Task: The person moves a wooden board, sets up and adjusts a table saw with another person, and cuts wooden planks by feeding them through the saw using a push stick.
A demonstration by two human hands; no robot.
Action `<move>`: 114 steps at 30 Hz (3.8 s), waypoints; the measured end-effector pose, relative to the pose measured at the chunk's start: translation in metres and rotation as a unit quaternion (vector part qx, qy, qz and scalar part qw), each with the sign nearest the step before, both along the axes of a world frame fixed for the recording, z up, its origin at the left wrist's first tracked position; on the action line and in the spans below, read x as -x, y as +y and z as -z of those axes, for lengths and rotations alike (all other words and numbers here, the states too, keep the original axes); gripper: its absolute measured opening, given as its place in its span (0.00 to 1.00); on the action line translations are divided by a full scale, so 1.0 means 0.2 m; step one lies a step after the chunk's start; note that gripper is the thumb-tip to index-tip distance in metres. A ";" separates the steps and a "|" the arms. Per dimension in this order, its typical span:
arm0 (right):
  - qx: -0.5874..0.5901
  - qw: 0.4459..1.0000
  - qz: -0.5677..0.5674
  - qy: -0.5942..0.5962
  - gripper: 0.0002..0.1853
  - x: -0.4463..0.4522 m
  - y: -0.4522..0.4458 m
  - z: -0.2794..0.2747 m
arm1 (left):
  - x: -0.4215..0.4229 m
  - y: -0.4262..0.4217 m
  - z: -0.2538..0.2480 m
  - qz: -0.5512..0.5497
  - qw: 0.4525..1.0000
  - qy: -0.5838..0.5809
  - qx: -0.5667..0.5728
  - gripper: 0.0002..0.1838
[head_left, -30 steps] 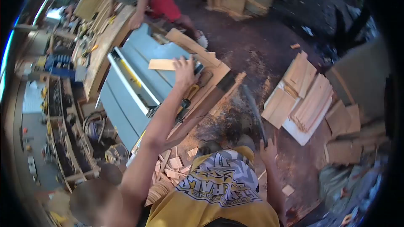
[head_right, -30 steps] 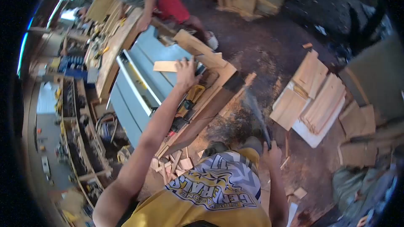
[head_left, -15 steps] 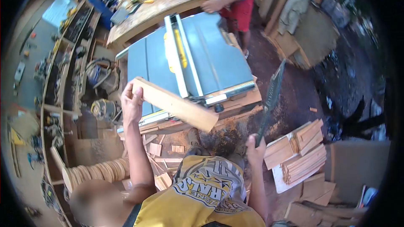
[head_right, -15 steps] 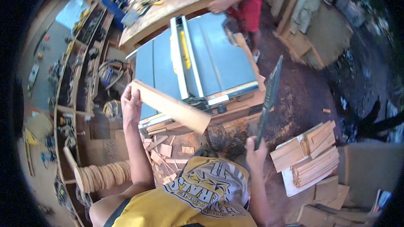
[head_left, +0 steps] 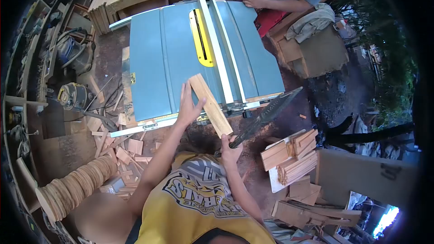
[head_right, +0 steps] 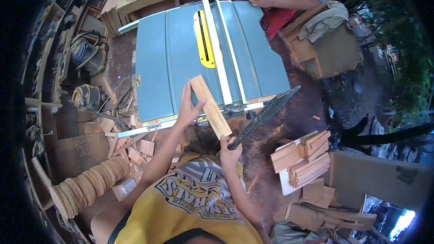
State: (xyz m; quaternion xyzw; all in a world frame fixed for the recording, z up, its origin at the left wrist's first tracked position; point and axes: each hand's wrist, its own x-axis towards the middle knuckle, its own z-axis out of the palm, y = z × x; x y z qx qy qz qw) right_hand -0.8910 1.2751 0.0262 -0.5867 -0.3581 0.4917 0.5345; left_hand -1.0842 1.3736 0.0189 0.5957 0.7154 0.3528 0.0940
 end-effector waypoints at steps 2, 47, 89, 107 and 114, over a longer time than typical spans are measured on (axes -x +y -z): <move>0.057 0.998 -0.003 0.040 0.17 0.00 -0.01 -0.09 | -0.08 -0.06 -0.08 -0.039 0.923 -0.381 0.046 0.37; -0.006 0.975 -0.098 -0.198 0.13 -0.45 -0.02 -0.16 | -0.20 0.04 -0.24 -0.201 0.902 -0.323 0.205 0.45; 0.045 0.948 -0.238 -0.206 0.25 -0.59 -0.08 -0.70 | -0.03 -0.35 0.86 -0.394 0.401 -0.820 -0.108 0.37; -0.075 0.905 -0.269 -0.322 0.23 -0.71 -0.10 -0.59 | -0.06 -0.35 0.79 -0.345 0.411 -0.842 -0.048 0.30; -0.029 0.916 -0.303 -0.259 0.23 -0.71 -0.20 -0.63 | -0.36 -0.68 0.00 -0.018 0.975 -0.216 0.051 0.36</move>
